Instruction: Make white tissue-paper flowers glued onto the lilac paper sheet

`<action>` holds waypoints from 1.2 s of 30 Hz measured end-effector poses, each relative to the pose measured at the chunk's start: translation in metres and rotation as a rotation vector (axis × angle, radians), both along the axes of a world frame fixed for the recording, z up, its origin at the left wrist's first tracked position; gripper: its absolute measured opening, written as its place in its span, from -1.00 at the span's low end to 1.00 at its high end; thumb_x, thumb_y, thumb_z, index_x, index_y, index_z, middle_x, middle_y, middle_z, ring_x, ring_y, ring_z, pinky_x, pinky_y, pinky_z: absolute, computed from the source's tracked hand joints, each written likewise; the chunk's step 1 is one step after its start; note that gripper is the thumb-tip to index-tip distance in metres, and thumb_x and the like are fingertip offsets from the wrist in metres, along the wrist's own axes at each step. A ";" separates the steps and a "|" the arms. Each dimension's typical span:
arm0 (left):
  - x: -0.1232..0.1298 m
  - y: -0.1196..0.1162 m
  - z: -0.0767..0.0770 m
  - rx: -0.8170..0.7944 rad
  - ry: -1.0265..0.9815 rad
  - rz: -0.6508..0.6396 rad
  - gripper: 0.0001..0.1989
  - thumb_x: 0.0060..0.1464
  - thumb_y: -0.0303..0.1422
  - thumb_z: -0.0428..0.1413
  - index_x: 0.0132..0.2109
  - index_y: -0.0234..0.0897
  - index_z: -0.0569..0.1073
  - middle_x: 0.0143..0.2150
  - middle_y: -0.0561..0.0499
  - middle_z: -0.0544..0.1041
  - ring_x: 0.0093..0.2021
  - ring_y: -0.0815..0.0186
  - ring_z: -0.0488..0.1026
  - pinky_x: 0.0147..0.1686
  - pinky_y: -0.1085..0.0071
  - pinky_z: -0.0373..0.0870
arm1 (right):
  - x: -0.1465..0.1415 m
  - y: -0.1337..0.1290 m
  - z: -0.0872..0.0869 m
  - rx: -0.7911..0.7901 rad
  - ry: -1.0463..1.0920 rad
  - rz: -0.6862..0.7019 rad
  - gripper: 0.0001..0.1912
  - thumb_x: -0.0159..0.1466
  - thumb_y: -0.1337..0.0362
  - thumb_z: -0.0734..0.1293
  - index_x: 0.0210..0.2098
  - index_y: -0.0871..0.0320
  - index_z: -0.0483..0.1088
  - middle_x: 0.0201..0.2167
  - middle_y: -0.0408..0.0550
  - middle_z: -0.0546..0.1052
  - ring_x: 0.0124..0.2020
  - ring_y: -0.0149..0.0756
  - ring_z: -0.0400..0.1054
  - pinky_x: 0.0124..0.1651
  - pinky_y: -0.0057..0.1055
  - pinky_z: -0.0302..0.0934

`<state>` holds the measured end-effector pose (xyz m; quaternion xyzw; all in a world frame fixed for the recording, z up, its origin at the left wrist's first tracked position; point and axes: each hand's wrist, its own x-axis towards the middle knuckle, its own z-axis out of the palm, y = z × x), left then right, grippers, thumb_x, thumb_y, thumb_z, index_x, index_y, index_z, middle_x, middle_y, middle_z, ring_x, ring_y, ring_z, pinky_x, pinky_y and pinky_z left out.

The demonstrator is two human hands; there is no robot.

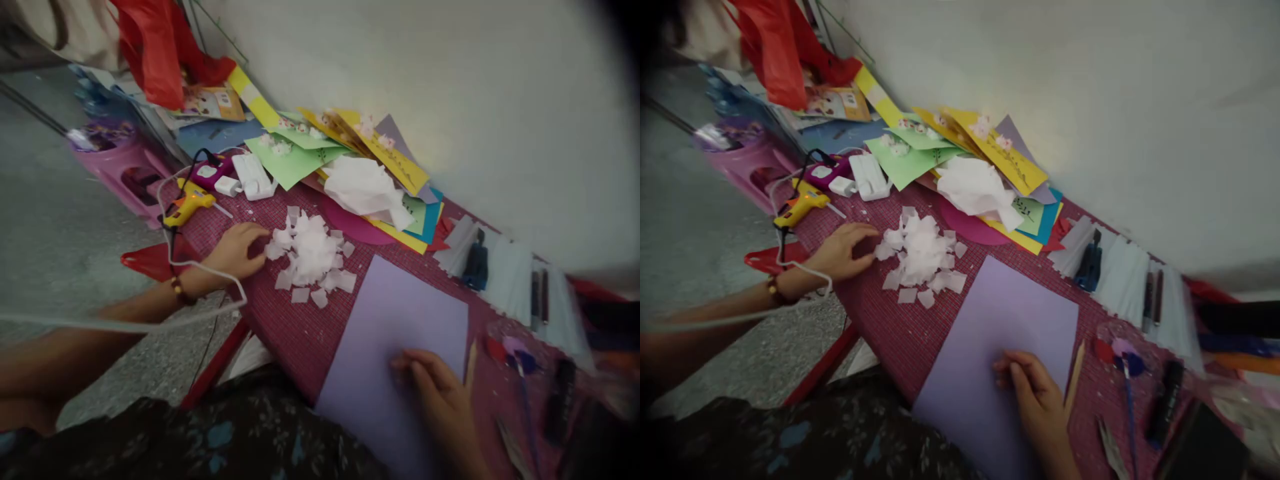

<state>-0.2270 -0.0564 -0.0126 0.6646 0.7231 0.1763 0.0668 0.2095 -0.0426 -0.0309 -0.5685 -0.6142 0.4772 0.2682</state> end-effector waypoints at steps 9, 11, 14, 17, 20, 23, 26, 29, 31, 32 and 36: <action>-0.004 0.015 -0.003 -0.075 0.113 -0.255 -0.60 0.16 -0.10 0.08 -0.01 -0.31 0.46 -0.06 -0.23 0.48 -0.03 -0.01 0.39 -0.02 0.10 0.37 | -0.040 -0.016 0.006 0.011 -0.257 -0.320 -0.75 0.21 0.00 0.35 -0.27 0.04 0.42 -0.47 -0.06 0.53 -0.50 -0.17 0.40 -0.49 -0.26 0.33; -0.003 0.022 -0.004 -0.067 0.115 -0.267 -0.71 0.19 -0.20 0.05 -0.09 -0.30 0.48 -0.10 -0.22 0.46 -0.04 0.00 0.38 -0.07 0.13 0.40 | -0.041 -0.017 0.005 0.014 -0.277 -0.333 -0.73 0.21 -0.01 0.34 -0.26 0.04 0.40 -0.48 -0.06 0.52 -0.50 -0.17 0.39 -0.50 -0.27 0.32; -0.006 0.028 -0.008 -0.068 0.078 -0.250 -0.76 0.23 -0.33 -0.06 -0.17 -0.31 0.49 -0.14 -0.20 0.46 -0.06 0.02 0.38 -0.10 0.15 0.40 | -0.042 -0.018 0.005 0.029 -0.291 -0.320 -0.73 0.23 0.00 0.32 -0.24 0.05 0.38 -0.47 -0.05 0.51 -0.48 -0.16 0.39 -0.49 -0.27 0.32; -0.014 0.032 -0.012 -0.045 -0.110 -0.208 -0.74 0.22 -0.36 -0.09 -0.22 -0.32 0.49 -0.19 -0.15 0.47 -0.11 0.11 0.41 -0.07 0.18 0.38 | -0.042 -0.017 0.006 0.029 -0.281 -0.292 -0.75 0.23 0.01 0.32 -0.24 0.05 0.38 -0.45 -0.04 0.51 -0.45 -0.14 0.41 -0.48 -0.26 0.33; -0.022 0.032 -0.009 -0.043 -0.430 -0.022 -0.79 0.17 -0.32 -0.04 -0.27 -0.30 0.45 -0.33 -0.04 0.46 -0.30 0.27 0.41 -0.25 0.33 0.38 | -0.040 -0.013 0.007 0.021 -0.246 -0.237 -0.76 0.22 0.03 0.31 -0.26 0.05 0.39 -0.46 -0.05 0.51 -0.45 -0.15 0.41 -0.47 -0.27 0.33; -0.017 0.025 0.006 0.003 -0.762 0.225 -0.82 0.10 -0.25 0.04 -0.34 -0.27 0.38 -0.47 0.06 0.37 -0.49 0.38 0.28 -0.48 0.43 0.26 | -0.036 -0.006 0.008 -0.012 -0.177 -0.125 -0.75 0.21 0.03 0.30 -0.28 0.07 0.40 -0.49 -0.07 0.50 -0.47 -0.18 0.40 -0.48 -0.29 0.33; 0.010 0.016 0.027 0.043 -1.039 0.304 -0.82 0.02 -0.25 0.11 -0.36 -0.27 0.34 -0.47 0.05 0.37 -0.52 0.41 0.26 -0.53 0.45 0.23 | -0.031 0.002 0.009 -0.079 -0.092 0.012 -0.73 0.20 0.03 0.31 -0.28 0.10 0.42 -0.50 -0.07 0.50 -0.47 -0.22 0.39 -0.46 -0.32 0.33; 0.054 0.016 0.046 -0.041 -1.161 0.264 -0.84 -0.02 -0.26 0.12 -0.35 -0.27 0.35 -0.47 0.06 0.39 -0.53 0.42 0.26 -0.54 0.45 0.24 | -0.025 0.006 0.009 -0.142 -0.001 0.094 -0.73 0.19 0.04 0.32 -0.28 0.12 0.42 -0.49 -0.09 0.49 -0.48 -0.28 0.37 -0.42 -0.34 0.32; 0.088 0.024 0.054 -0.160 -1.175 0.149 -0.83 -0.01 -0.24 0.11 -0.35 -0.26 0.36 -0.49 0.07 0.37 -0.55 0.44 0.25 -0.56 0.47 0.23 | -0.021 0.005 0.011 -0.174 0.069 0.132 -0.75 0.20 0.08 0.31 -0.26 0.12 0.41 -0.50 -0.13 0.47 -0.49 -0.32 0.35 -0.41 -0.36 0.30; 0.104 0.030 0.056 -0.245 -1.163 0.071 -0.81 0.01 -0.22 0.10 -0.35 -0.26 0.37 -0.50 0.07 0.38 -0.56 0.44 0.24 -0.57 0.47 0.21 | -0.019 0.004 0.012 -0.182 0.100 0.159 -0.77 0.21 0.10 0.30 -0.25 0.12 0.41 -0.50 -0.15 0.46 -0.49 -0.34 0.34 -0.40 -0.37 0.29; 0.166 0.060 0.057 -0.569 -1.022 -0.262 -0.78 0.07 -0.18 0.06 -0.32 -0.25 0.42 -0.46 0.06 0.41 -0.52 0.41 0.29 -0.58 0.49 0.18 | -0.006 -0.001 0.017 -0.123 0.101 0.260 -0.84 0.24 0.21 0.27 -0.23 0.10 0.43 -0.44 -0.16 0.47 -0.42 -0.35 0.34 -0.31 -0.39 0.26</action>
